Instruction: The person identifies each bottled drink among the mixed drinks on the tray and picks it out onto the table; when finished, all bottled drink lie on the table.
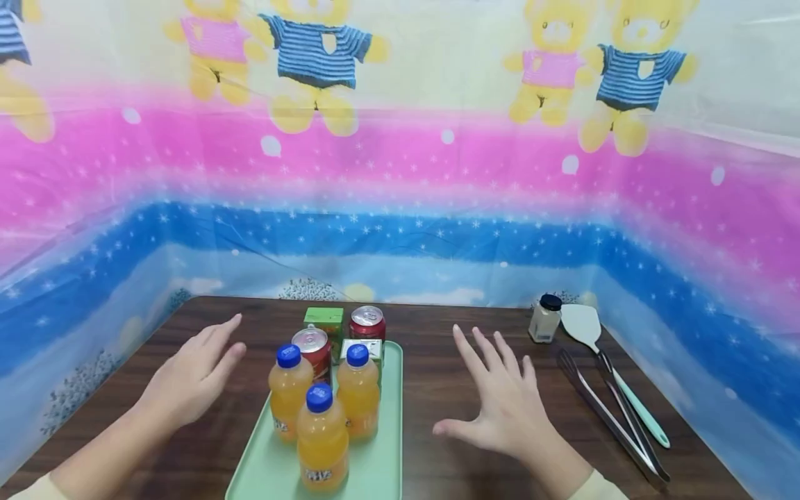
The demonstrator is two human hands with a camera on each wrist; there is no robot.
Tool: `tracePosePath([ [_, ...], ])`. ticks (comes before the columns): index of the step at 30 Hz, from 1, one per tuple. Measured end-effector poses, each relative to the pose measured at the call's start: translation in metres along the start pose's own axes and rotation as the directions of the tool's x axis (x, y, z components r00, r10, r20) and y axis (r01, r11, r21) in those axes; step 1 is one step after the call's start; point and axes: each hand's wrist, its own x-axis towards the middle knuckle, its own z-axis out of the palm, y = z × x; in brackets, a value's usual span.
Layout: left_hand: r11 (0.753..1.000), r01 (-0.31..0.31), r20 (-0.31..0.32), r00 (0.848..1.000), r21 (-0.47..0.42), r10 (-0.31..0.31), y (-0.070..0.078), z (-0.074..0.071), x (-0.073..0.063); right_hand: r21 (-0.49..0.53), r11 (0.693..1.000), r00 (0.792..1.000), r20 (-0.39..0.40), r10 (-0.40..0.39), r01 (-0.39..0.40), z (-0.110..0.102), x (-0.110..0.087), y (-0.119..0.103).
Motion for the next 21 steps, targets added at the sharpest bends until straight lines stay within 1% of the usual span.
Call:
tracePosePath([
  [1,0.997,0.048,0.013,0.999,-0.066,-0.048,0.001,0.001,0.003,0.051,0.999,1.0,-0.011,-0.004,0.005,-0.001,0.002,-0.003],
  [2,0.987,0.098,0.032,0.995,-0.125,-0.095,0.001,0.003,0.005,0.114,0.993,1.0,-0.025,-0.011,0.014,-0.002,0.004,-0.006],
  [4,0.947,0.21,0.104,0.976,-0.242,-0.19,0.002,0.007,0.011,0.256,0.966,0.998,-0.055,-0.018,0.031,-0.002,0.009,-0.013],
  [6,0.898,0.307,0.182,0.948,-0.316,-0.26,0.0,0.014,0.017,0.397,0.916,0.996,-0.082,-0.016,0.047,0.0,0.015,-0.02],
  [8,0.838,0.4,0.268,0.91,-0.372,-0.315,-0.003,0.021,0.021,0.524,0.85,0.995,-0.099,-0.007,0.058,0.003,0.021,-0.029],
  [9,0.807,0.444,0.309,0.888,-0.39,-0.34,-0.004,0.025,0.022,0.571,0.819,0.995,-0.099,0.004,0.054,0.005,0.024,-0.033],
  [10,0.782,0.479,0.341,0.869,-0.399,-0.359,-0.006,0.03,0.023,0.616,0.786,0.995,-0.097,0.014,0.049,0.008,0.027,-0.038],
  [11,0.755,0.517,0.372,0.846,-0.402,-0.381,-0.008,0.035,0.024,0.655,0.755,0.996,-0.088,0.028,0.037,0.011,0.03,-0.043],
  [13,0.707,0.579,0.426,0.804,-0.406,-0.414,-0.01,0.043,0.025,0.717,0.697,0.997,-0.07,0.034,0.026,0.019,0.034,-0.051],
  [14,0.687,0.601,0.448,0.787,-0.408,-0.423,-0.01,0.047,0.025,0.74,0.672,0.998,-0.061,0.034,0.022,0.023,0.037,-0.055],
  [15,0.672,0.617,0.466,0.774,-0.409,-0.428,-0.01,0.049,0.024,0.759,0.651,0.998,-0.055,0.026,0.025,0.027,0.038,-0.059],
  [16,0.658,0.631,0.481,0.763,-0.41,-0.431,-0.01,0.052,0.023,0.77,0.638,0.999,-0.05,0.013,0.03,0.031,0.04,-0.063],
  [17,0.649,0.641,0.495,0.754,-0.41,-0.432,-0.01,0.054,0.023,0.775,0.631,0.999,-0.043,0.001,0.033,0.034,0.041,-0.066],
  [19,0.642,0.647,0.514,0.746,-0.411,-0.424,-0.007,0.056,0.021,0.783,0.621,0.999,-0.036,-0.02,0.04,0.034,0.043,-0.075],
  [21,0.646,0.647,0.524,0.743,-0.405,-0.416,-0.005,0.058,0.021,0.795,0.606,0.999,-0.018,-0.026,0.03,0.028,0.044,-0.086],
])
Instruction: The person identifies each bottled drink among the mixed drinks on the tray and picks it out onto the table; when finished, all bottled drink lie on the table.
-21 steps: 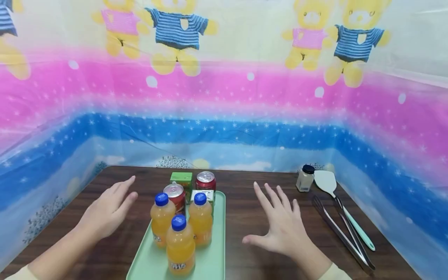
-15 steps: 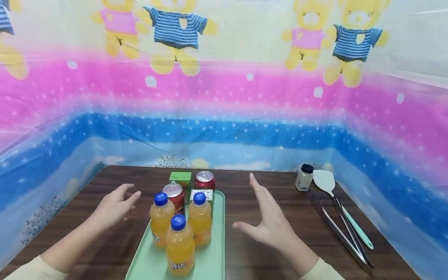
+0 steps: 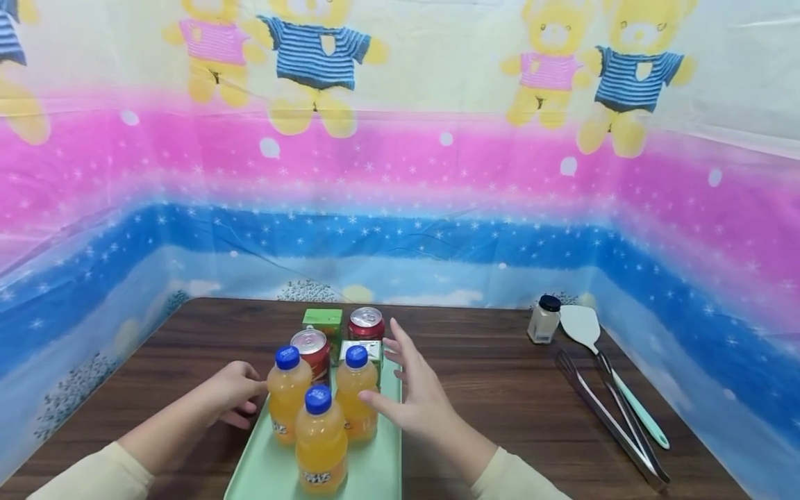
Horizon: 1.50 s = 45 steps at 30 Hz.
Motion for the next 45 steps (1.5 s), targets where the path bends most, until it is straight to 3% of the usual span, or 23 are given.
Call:
tracePosePath([
  [4,1.0,0.012,0.011,1.0,0.014,-0.012,0.0,0.005,0.001,0.073,0.993,0.995,0.024,0.096,-0.097,0.007,0.001,-0.019],
  [10,0.999,0.032,0.011,0.999,0.022,-0.032,-0.001,0.008,0.002,0.112,0.976,0.982,0.026,0.187,-0.189,0.019,0.002,-0.007],
  [19,0.998,0.032,0.004,0.999,0.054,-0.032,-0.004,0.014,0.003,0.055,0.989,0.99,0.014,0.138,-0.139,0.028,0.004,0.019],
  [34,0.989,0.017,-0.016,1.0,0.149,-0.015,-0.004,0.016,0.008,-0.061,0.987,0.989,-0.034,0.146,-0.148,0.036,0.009,0.018],
  [45,0.98,-0.011,-0.031,0.999,0.199,0.018,-0.006,0.015,0.006,-0.073,0.988,0.991,-0.043,0.13,-0.133,0.037,0.01,0.017],
])
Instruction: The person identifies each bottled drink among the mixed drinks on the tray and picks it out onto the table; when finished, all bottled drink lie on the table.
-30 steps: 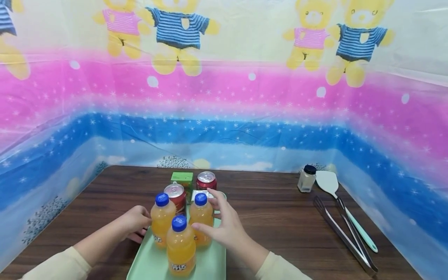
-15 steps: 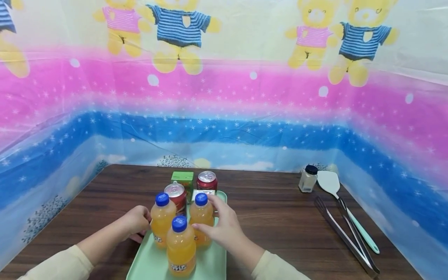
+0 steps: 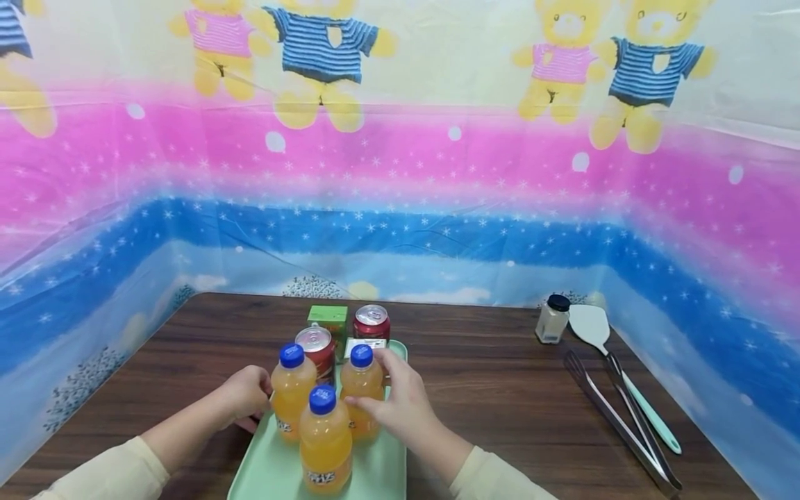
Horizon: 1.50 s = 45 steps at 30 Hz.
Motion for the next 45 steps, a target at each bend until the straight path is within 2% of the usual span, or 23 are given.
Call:
tracePosePath([
  [8,0.999,-0.033,-0.004,0.999,0.026,0.033,0.0,0.002,0.0,0.007,1.0,1.0,0.0,-0.012,0.012,-0.001,-0.001,0.001],
  [15,1.0,-0.014,-0.004,1.0,0.025,0.014,0.001,0.002,0.0,-0.001,1.0,1.0,-0.005,0.003,-0.003,-0.002,-0.001,-0.001],
  [27,0.999,-0.036,-0.001,0.999,0.031,0.036,0.001,0.002,-0.001,-0.008,0.999,0.999,-0.022,0.038,-0.038,-0.004,-0.002,-0.003],
  [35,0.999,-0.039,-0.005,0.999,0.035,0.039,0.002,0.002,-0.001,0.025,0.998,0.997,-0.048,0.066,-0.065,-0.011,-0.001,-0.011],
  [40,0.998,-0.037,-0.005,0.999,0.048,0.037,0.004,0.0,-0.002,0.078,0.995,0.997,-0.036,0.07,-0.067,-0.018,0.003,-0.014],
  [45,0.998,-0.029,-0.003,1.0,0.058,0.029,0.005,-0.001,-0.003,0.117,0.993,0.999,-0.042,0.031,-0.026,-0.025,0.007,-0.018],
])
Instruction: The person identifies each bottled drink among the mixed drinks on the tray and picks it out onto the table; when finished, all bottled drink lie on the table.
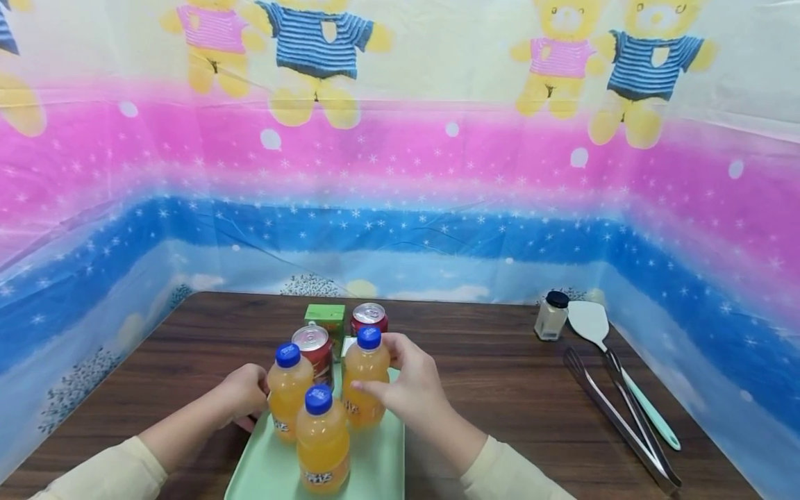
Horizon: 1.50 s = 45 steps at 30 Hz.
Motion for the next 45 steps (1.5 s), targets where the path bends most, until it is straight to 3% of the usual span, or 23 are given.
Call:
tracePosePath([
  [5,1.0,0.004,0.002,1.0,0.005,-0.004,-0.001,0.0,0.0,-0.032,0.999,0.998,-0.043,-0.035,0.034,-0.007,0.004,-0.007],
  [16,1.0,-0.022,0.003,1.0,0.0,0.022,-0.002,0.0,0.001,0.005,1.0,0.995,-0.1,-0.028,0.028,-0.024,0.014,-0.01],
  [33,1.0,-0.001,-0.002,1.0,0.003,0.001,0.0,-0.001,0.001,-0.005,0.999,0.989,-0.142,0.042,-0.043,-0.046,0.019,-0.017],
  [45,1.0,0.005,-0.001,1.0,0.008,-0.005,0.001,0.001,0.0,-0.036,0.991,0.973,-0.197,0.117,-0.126,-0.059,0.024,-0.002],
])
